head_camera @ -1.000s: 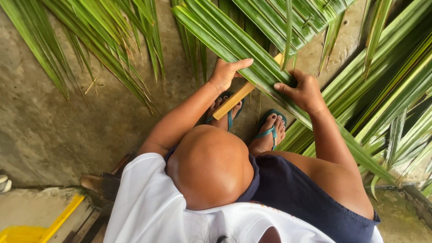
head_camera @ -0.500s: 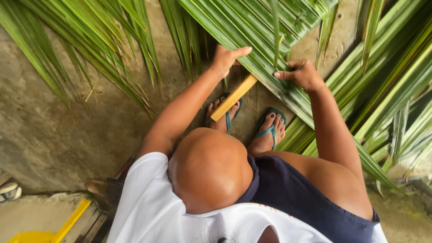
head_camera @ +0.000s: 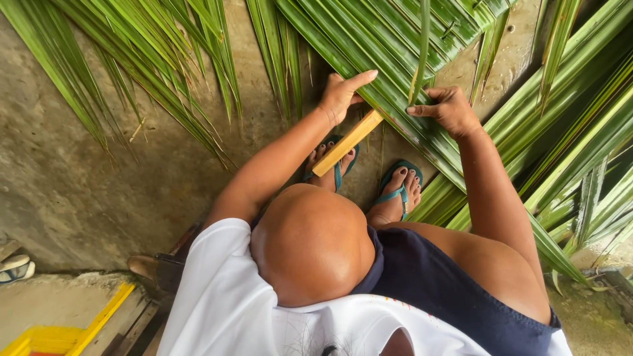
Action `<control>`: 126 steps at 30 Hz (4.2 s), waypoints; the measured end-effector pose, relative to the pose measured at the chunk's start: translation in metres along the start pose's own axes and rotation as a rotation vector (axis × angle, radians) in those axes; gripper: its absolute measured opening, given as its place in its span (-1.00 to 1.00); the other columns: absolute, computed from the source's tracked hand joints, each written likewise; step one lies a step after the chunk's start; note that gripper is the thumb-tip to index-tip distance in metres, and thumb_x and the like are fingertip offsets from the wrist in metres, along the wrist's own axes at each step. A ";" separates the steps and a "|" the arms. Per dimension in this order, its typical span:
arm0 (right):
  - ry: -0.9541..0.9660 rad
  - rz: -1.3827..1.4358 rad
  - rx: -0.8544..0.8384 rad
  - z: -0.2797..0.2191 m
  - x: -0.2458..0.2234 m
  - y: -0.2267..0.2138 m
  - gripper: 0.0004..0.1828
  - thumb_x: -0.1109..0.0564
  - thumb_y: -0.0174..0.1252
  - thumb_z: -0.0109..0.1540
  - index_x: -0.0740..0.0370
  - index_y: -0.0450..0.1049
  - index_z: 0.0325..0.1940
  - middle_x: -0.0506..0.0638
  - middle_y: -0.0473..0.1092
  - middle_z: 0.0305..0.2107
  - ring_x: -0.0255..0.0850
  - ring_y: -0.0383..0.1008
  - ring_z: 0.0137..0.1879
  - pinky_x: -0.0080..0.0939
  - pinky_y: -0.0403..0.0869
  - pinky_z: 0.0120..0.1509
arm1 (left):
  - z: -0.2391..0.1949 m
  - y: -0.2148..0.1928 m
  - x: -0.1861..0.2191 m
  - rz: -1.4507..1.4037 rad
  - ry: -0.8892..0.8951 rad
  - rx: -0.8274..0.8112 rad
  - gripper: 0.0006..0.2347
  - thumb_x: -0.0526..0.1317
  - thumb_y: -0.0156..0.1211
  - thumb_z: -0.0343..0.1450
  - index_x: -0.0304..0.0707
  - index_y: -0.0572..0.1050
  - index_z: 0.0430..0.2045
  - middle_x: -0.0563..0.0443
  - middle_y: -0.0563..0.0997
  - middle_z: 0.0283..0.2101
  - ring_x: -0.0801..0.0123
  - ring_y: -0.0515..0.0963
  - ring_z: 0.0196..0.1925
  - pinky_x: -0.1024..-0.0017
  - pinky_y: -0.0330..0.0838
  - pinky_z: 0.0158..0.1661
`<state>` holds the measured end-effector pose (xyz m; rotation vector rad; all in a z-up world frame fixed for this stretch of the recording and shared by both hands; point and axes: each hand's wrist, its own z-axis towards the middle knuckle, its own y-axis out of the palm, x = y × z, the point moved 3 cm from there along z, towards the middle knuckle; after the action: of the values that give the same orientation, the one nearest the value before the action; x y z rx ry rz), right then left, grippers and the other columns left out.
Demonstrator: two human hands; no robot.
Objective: The person weaves long green palm leaves by hand using a wooden guide bar. They repeatedly pull leaf strips through the woven structure, aligning and securing them to build up the mat.
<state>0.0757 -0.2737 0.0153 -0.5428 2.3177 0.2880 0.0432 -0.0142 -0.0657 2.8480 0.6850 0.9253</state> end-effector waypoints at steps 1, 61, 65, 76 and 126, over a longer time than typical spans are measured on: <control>0.001 -0.005 0.021 0.007 0.013 -0.004 -0.77 0.14 0.55 0.02 0.11 0.59 -0.36 -0.12 0.45 -0.57 -0.40 0.38 -0.44 -0.49 0.31 -0.25 | 0.020 -0.009 -0.029 -0.080 0.021 0.048 -0.52 -0.20 0.75 0.06 -0.51 0.60 -0.31 -0.21 0.68 -0.31 0.05 0.74 -0.29 0.00 0.70 -0.32; 0.007 -0.158 -0.006 -0.013 -0.057 -0.036 -0.63 0.13 0.39 0.27 0.05 0.36 -0.54 -0.16 0.34 -0.55 -0.31 0.29 -0.41 -0.06 0.43 0.07 | -0.032 0.078 0.037 0.332 0.042 -0.044 -0.38 0.06 0.58 0.01 0.07 0.00 -0.97 0.27 0.08 -0.82 0.52 0.03 -0.73 0.39 0.06 -0.53; -0.058 -0.129 0.061 0.023 0.012 -0.053 -0.77 0.07 0.56 0.07 0.08 0.58 -0.43 -0.10 0.44 -0.58 -0.40 0.35 -0.45 -0.45 0.28 -0.23 | 0.052 0.040 -0.069 0.061 0.132 0.003 -0.58 -0.15 0.80 0.04 -0.46 0.66 -0.46 -0.13 0.69 -0.35 0.34 0.67 -0.29 0.27 0.55 -0.04; -0.019 -0.058 0.075 0.016 -0.017 -0.043 -0.75 0.11 0.59 0.01 0.08 0.60 -0.39 -0.06 0.47 -0.52 -0.36 0.42 -0.41 -0.41 0.38 -0.21 | 0.052 0.039 -0.076 -0.031 0.119 -0.004 -0.48 -0.29 0.78 0.06 -0.57 0.61 -0.20 -0.20 0.68 -0.17 0.24 0.64 -0.12 0.19 0.48 0.06; -0.087 0.623 0.551 -0.032 0.011 0.040 -0.16 -0.03 0.40 0.37 0.43 0.08 0.48 0.32 0.26 0.13 -0.15 0.42 0.08 0.12 0.57 0.28 | -0.092 0.122 0.055 -0.006 0.102 0.170 -0.39 -0.27 0.74 -0.07 -0.70 0.55 -0.25 -0.35 0.62 -0.24 0.13 0.62 -0.16 0.15 0.47 -0.01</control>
<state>0.0310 -0.2524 0.0322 0.4604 2.2878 -0.0500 0.0778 -0.1061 0.0638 2.9589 0.8206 1.0670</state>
